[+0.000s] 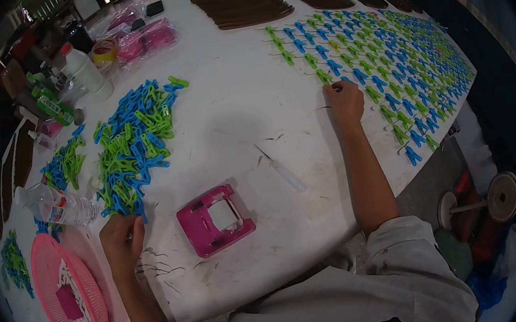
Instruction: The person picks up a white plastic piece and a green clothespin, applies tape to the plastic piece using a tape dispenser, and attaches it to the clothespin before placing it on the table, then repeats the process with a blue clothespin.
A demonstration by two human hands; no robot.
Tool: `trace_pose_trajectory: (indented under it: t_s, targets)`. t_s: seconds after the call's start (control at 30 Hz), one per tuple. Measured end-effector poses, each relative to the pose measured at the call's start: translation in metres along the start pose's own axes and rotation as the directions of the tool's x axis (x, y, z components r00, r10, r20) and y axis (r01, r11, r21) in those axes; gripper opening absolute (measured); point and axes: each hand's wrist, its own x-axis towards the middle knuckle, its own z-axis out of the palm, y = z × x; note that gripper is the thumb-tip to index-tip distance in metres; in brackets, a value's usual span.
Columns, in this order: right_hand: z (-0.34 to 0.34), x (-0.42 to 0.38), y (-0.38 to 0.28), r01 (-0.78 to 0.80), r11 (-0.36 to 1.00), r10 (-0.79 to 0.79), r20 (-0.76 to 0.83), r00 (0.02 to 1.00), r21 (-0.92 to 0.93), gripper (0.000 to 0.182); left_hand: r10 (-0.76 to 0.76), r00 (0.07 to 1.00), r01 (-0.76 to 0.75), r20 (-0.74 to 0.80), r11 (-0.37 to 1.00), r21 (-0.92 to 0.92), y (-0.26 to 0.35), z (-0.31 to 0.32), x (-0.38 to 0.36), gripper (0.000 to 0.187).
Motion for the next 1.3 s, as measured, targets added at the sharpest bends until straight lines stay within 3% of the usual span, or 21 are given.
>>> trace_pose_trajectory:
  t_s: [0.13,0.2,0.23,0.3,0.33,0.4,0.47,0.53,0.6,0.67,0.8,0.87,1.2,1.3]
  targets:
    - [-0.016,-0.007,0.001,0.117,0.993,-0.120,0.114,0.986,0.032,0.036,-0.056,0.998,0.056,-0.016,0.998,-0.025,-0.001,-0.004,0.001,0.011]
    - [-0.023,-0.007,0.003,0.167,0.985,-0.170,0.150,0.974,0.034,0.034,-0.047,0.997,0.049,0.064,0.999,-0.022,-0.004,-0.008,0.000,0.012]
    - [-0.025,-0.012,0.000,0.195,0.980,-0.185,0.187,0.965,-0.032,0.037,-0.044,0.998,0.045,0.046,0.998,-0.032,-0.007,-0.010,0.001,0.012]
    - [-0.032,-0.020,-0.011,0.236,0.966,-0.207,0.231,0.951,-0.109,0.039,-0.114,0.977,0.135,0.180,0.985,-0.110,-0.013,-0.014,-0.003,0.015]
    - [-0.035,-0.026,-0.016,0.267,0.954,-0.232,0.223,0.947,-0.138,0.042,-0.132,0.976,0.154,0.175,0.981,-0.118,-0.013,-0.017,-0.004,0.015]
    - [-0.041,-0.036,-0.021,0.334,0.926,-0.281,0.272,0.920,-0.175,0.045,-0.191,0.818,0.479,0.542,0.747,-0.461,-0.015,-0.026,-0.006,0.032]
    - [-0.036,-0.038,-0.023,0.453,0.868,-0.385,0.298,0.874,-0.206,0.048,-0.139,0.739,0.508,0.659,0.758,-0.410,-0.025,-0.029,-0.010,0.048]
    - [-0.040,-0.040,-0.042,0.400,0.894,-0.254,0.509,0.823,-0.201,0.050,-0.094,0.669,0.532,0.737,0.753,-0.387,-0.007,-0.042,-0.003,0.048]
    - [-0.028,-0.042,-0.035,0.442,0.891,-0.355,0.453,0.818,-0.100,0.051,-0.116,0.672,0.449,0.732,0.849,-0.277,-0.004,-0.042,-0.007,0.051]
    - [-0.029,-0.052,-0.045,0.473,0.877,-0.367,0.518,0.773,-0.085,0.052,-0.178,0.721,0.373,0.669,0.914,-0.160,-0.009,-0.037,-0.014,0.048]
    - [-0.028,-0.059,-0.051,0.488,0.866,-0.380,0.497,0.780,-0.104,0.053,-0.298,0.789,0.356,0.537,0.935,-0.005,-0.018,-0.030,-0.016,0.041]
    - [-0.025,-0.052,-0.046,0.495,0.864,-0.386,0.510,0.769,-0.094,0.053,-0.315,0.750,0.403,0.582,0.915,-0.024,-0.027,-0.030,-0.015,0.036]
    - [-0.024,-0.053,-0.045,0.480,0.874,-0.374,0.531,0.761,-0.072,0.052,-0.481,0.700,0.512,0.528,0.854,0.098,-0.019,-0.046,-0.015,0.028]
    - [-0.025,-0.053,-0.045,0.489,0.870,-0.380,0.542,0.750,-0.066,0.054,-0.523,0.631,0.571,0.573,0.813,0.113,-0.020,-0.044,-0.014,0.023]
